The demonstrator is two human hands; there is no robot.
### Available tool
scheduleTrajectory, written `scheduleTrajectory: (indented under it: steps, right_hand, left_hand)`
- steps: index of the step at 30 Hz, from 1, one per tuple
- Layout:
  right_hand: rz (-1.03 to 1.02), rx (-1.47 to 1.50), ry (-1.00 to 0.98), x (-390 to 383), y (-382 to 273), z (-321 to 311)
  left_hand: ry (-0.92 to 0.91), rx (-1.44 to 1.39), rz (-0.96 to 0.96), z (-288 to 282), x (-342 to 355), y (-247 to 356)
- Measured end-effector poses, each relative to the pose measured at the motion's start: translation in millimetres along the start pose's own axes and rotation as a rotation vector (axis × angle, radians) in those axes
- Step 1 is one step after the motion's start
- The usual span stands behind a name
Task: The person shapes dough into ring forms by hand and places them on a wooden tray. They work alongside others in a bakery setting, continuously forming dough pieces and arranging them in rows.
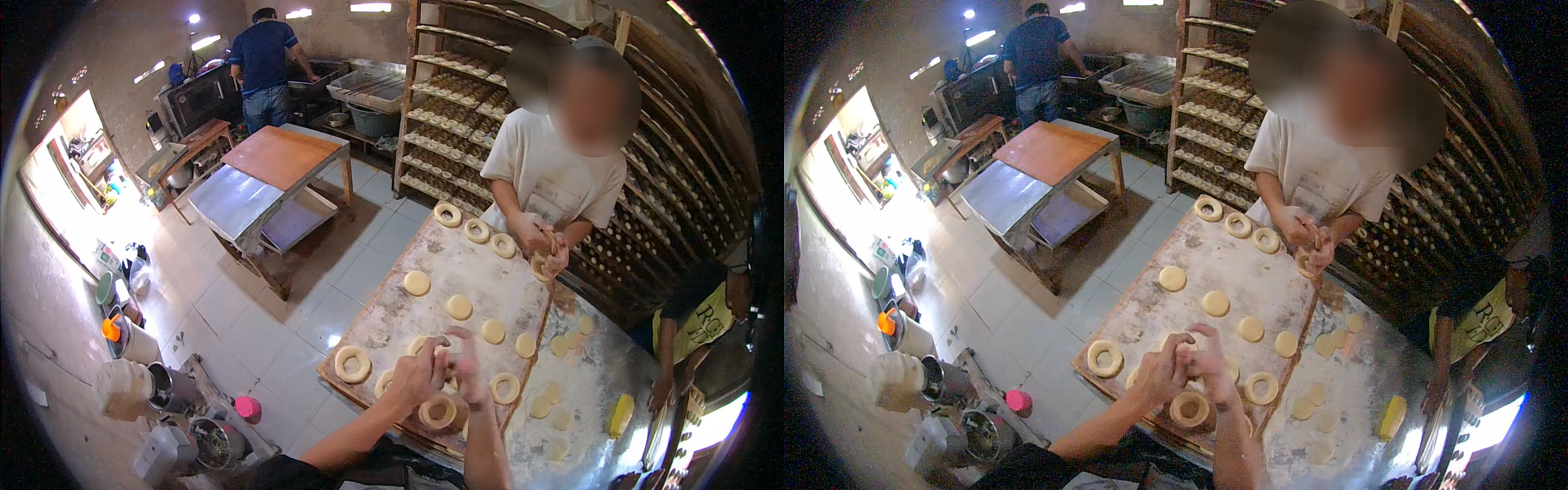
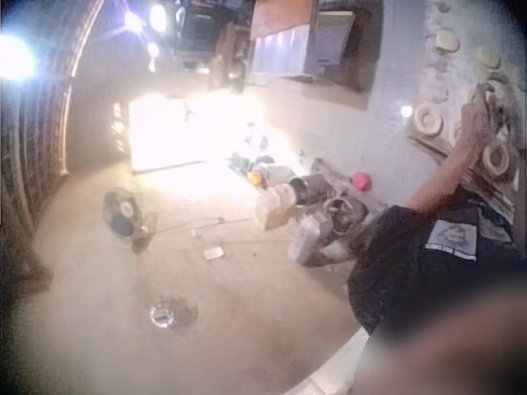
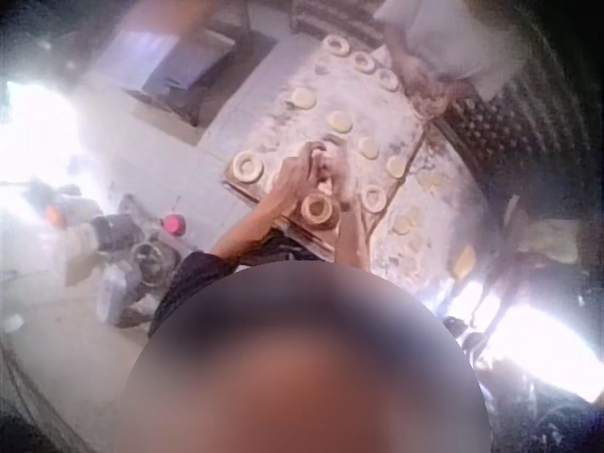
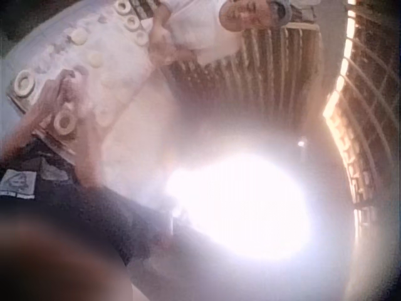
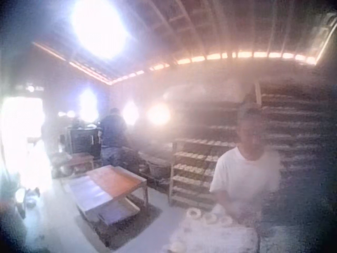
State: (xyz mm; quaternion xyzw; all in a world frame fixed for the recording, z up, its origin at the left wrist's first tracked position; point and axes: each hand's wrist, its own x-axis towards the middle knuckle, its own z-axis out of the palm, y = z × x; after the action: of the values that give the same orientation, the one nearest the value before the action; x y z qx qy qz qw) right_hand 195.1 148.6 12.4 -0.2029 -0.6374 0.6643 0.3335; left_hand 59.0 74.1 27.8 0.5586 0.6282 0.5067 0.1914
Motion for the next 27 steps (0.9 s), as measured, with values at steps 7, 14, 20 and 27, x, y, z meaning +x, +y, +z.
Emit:
scheduleTrajectory:
  steps: [7,14,20,27]
  right_hand:
    - [0.093,-0.043,0.031,54,22,18]
    - [0.387,0.055,0.065,97,15,37]
    - [0.548,-0.661,0.201,152,21,56]
    - [0.557,-1.134,-0.042,134,40,70]
  left_hand:
    - [-0.057,-0.017,-0.122,-36,25,-28]
    - [-0.042,0.048,-0.350,-68,63,-47]
    - [-0.029,0.523,-0.472,-85,105,-99]
    - [-0.295,0.611,-0.384,-99,60,-135]
